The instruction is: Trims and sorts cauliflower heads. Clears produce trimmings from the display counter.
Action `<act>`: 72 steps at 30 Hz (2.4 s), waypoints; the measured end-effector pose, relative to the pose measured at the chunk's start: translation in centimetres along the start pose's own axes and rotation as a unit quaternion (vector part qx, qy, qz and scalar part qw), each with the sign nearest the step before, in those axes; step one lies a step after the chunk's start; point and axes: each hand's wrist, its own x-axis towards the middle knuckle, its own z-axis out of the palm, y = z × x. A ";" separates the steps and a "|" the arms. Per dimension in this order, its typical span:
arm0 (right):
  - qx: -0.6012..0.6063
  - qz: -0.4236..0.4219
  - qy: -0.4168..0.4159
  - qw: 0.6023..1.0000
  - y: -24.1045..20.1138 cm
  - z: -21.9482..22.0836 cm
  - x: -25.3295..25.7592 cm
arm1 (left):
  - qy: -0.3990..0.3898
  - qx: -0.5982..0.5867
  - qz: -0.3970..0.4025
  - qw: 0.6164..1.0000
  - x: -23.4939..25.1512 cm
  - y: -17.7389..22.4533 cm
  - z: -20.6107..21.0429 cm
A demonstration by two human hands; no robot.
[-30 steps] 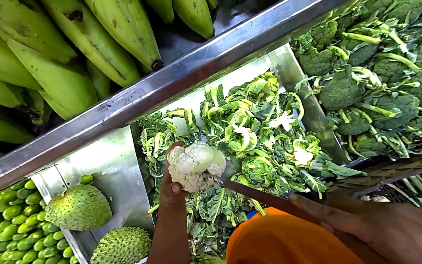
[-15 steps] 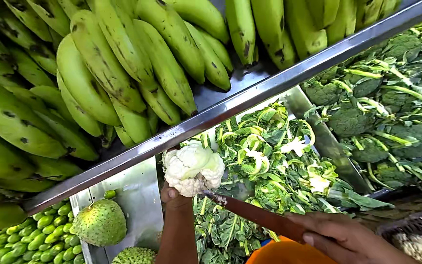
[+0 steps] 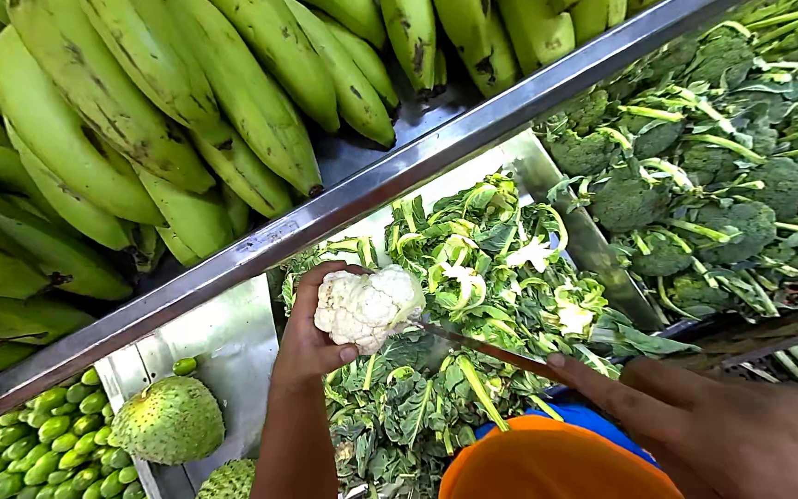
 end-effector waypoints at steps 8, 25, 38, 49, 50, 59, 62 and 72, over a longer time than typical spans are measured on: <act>-0.086 -0.028 -0.115 0.989 1.7 -5.0 0.6 | -0.057 0.011 -0.070 0.996 0.5 -1.6 -1.1; -0.204 -0.033 -0.120 0.971 -1.7 -4.6 4.4 | -0.062 -0.064 -0.160 0.983 -0.4 -3.4 0.7; -0.222 -0.047 -0.124 0.966 2.4 -4.8 3.7 | -0.026 -0.153 -0.239 0.958 -2.5 -6.4 2.5; -0.131 -0.108 -0.189 0.967 3.0 -3.8 6.4 | -0.025 -0.085 -0.228 0.970 -1.9 -6.2 3.1; -0.118 -0.111 -0.201 0.966 3.3 -3.7 6.1 | 0.012 -0.128 -0.225 0.966 -2.2 -6.6 3.2; -0.034 -0.017 -0.180 0.983 5.7 -1.3 2.8 | 0.304 -0.418 -0.231 0.824 -3.7 -8.2 6.1; 0.071 -0.015 -0.076 0.994 6.8 2.8 1.1 | 0.347 -0.465 -0.230 0.782 -4.0 -8.7 6.9; 0.228 0.087 0.071 0.967 4.1 11.6 2.5 | 0.503 -0.463 -0.258 0.682 -2.5 -7.1 10.0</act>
